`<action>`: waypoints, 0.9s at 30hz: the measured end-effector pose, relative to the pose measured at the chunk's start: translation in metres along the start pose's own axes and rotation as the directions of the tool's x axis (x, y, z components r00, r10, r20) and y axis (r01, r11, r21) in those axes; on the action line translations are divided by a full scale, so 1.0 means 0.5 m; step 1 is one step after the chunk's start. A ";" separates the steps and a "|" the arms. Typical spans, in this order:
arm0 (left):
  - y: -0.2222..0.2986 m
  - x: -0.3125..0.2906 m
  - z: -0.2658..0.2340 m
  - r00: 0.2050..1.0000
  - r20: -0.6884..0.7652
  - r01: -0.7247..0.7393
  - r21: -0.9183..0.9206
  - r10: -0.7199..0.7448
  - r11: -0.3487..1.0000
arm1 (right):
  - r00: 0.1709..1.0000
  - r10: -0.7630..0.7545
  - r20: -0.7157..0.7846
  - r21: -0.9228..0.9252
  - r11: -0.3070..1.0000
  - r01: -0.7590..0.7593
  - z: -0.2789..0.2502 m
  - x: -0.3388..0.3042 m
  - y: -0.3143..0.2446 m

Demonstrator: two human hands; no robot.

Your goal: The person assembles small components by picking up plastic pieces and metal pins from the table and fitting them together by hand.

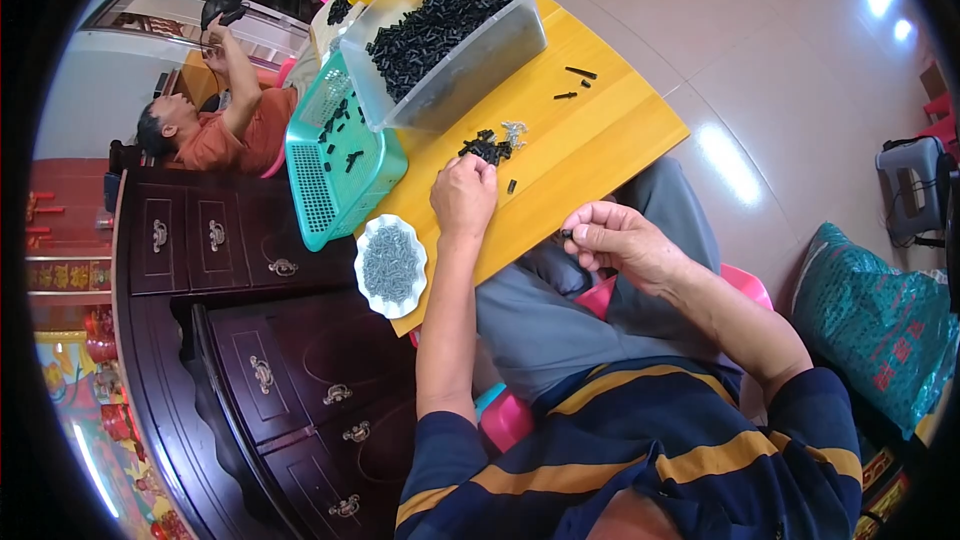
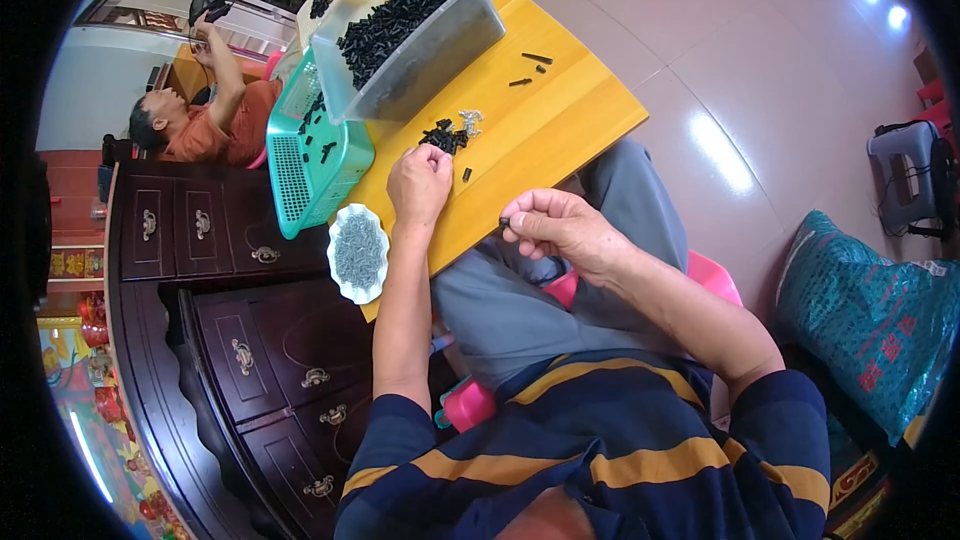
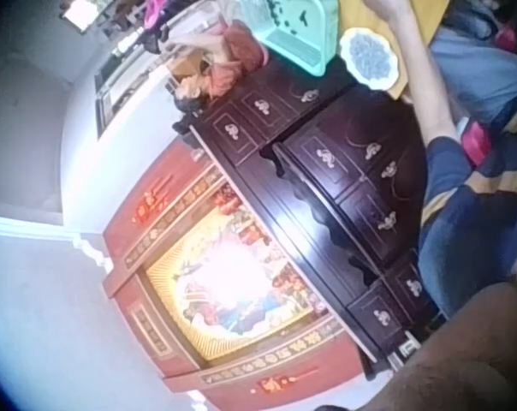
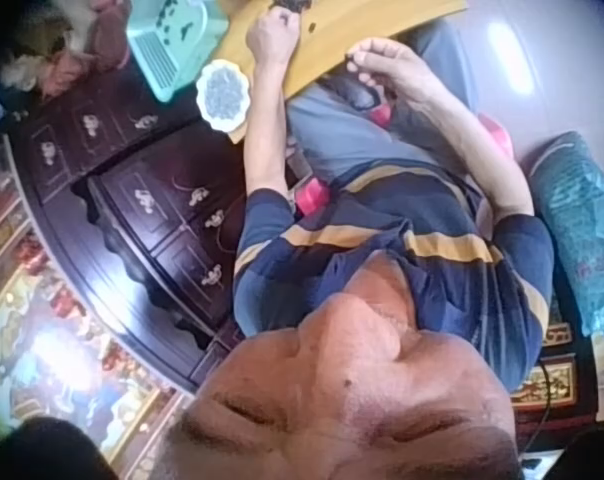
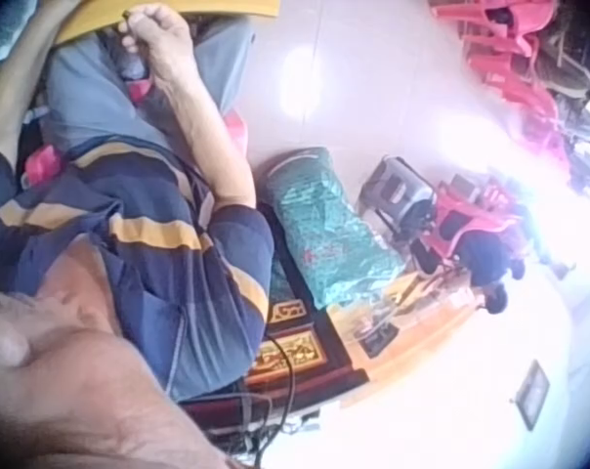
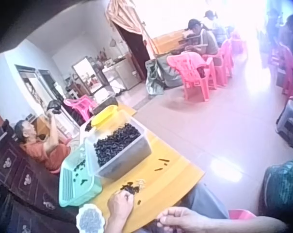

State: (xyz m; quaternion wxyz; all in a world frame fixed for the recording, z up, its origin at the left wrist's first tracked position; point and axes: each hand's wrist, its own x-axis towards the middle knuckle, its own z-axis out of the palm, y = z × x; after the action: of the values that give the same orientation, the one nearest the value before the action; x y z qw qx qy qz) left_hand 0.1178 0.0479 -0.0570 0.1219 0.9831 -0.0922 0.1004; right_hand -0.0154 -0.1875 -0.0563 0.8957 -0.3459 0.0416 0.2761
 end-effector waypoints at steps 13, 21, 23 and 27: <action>0.016 0.001 -0.010 0.999 0.023 0.031 -0.062 -0.029 0.998 | 1.000 0.015 0.012 -0.015 1.000 -0.015 0.000 0.001 0.004; 0.004 0.008 0.004 1.000 -0.012 0.016 -0.018 -0.017 1.000 | 1.000 0.029 0.004 0.015 0.999 -0.029 0.007 0.000 0.001; 0.005 0.011 0.003 1.000 -0.006 0.026 -0.014 -0.026 1.000 | 1.000 0.021 0.017 -0.011 1.000 -0.021 0.006 -0.002 0.001; 0.003 0.009 -0.010 0.992 -0.003 0.127 -0.084 -0.128 0.988 | 1.000 0.018 0.008 -0.011 1.000 -0.018 0.006 -0.002 0.000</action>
State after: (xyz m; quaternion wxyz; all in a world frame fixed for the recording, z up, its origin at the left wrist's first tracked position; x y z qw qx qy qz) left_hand 0.1208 0.0470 -0.0510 0.1695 0.9806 -0.0327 0.0924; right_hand -0.0168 -0.1861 -0.0537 0.8915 -0.3493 0.0398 0.2859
